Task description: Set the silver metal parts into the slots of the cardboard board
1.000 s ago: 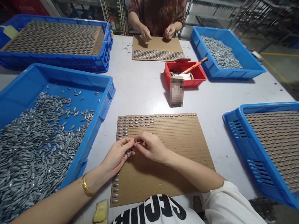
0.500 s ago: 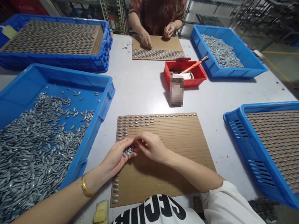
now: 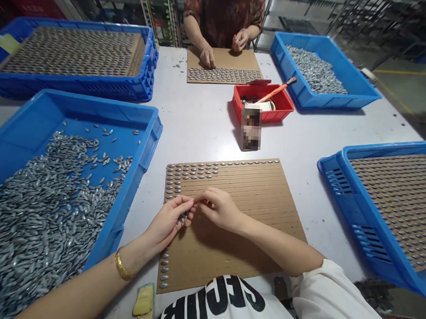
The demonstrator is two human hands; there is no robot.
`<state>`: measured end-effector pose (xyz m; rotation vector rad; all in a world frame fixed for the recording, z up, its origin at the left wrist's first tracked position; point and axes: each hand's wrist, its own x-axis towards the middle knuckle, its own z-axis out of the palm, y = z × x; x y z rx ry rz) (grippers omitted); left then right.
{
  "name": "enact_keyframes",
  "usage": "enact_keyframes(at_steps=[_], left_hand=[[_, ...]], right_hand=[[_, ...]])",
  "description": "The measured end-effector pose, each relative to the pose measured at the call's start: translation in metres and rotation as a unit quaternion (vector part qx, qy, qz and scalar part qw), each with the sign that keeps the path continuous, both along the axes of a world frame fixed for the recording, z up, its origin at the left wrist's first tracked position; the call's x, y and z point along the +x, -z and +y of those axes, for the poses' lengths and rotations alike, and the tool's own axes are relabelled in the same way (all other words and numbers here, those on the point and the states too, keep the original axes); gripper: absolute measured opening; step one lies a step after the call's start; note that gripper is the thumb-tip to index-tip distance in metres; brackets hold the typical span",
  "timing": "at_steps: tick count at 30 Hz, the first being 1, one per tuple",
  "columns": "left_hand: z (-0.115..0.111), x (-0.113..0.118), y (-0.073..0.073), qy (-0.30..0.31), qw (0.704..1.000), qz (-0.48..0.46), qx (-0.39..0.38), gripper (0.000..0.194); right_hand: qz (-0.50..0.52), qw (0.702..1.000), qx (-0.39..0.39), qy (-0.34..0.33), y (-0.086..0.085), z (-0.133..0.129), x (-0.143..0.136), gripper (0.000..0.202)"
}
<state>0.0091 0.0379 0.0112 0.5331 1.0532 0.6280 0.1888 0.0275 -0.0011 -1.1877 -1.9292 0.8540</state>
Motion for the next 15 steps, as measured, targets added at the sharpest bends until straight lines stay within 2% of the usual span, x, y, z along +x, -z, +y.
enact_keyframes(at_steps=[2,6,10,15], left_hand=[[0.005,-0.003,-0.005,-0.017,1.000,-0.010,-0.008,0.014],[0.011,-0.007,-0.011,-0.097,0.994,-0.055,-0.021,0.016],[0.000,-0.001,-0.002,-0.039,0.995,-0.048,-0.084,0.016],[-0.007,0.003,0.006,-0.035,0.995,-0.052,-0.071,0.019]], right_hand=[[0.005,1.000,-0.002,0.014,0.001,0.002,0.010,0.012],[-0.026,0.997,0.035,0.071,0.012,0.012,0.038,0.012],[-0.080,0.989,0.069,0.100,0.030,0.027,0.061,0.012],[-0.123,0.980,0.109,0.112,0.047,0.039,0.073,0.016]])
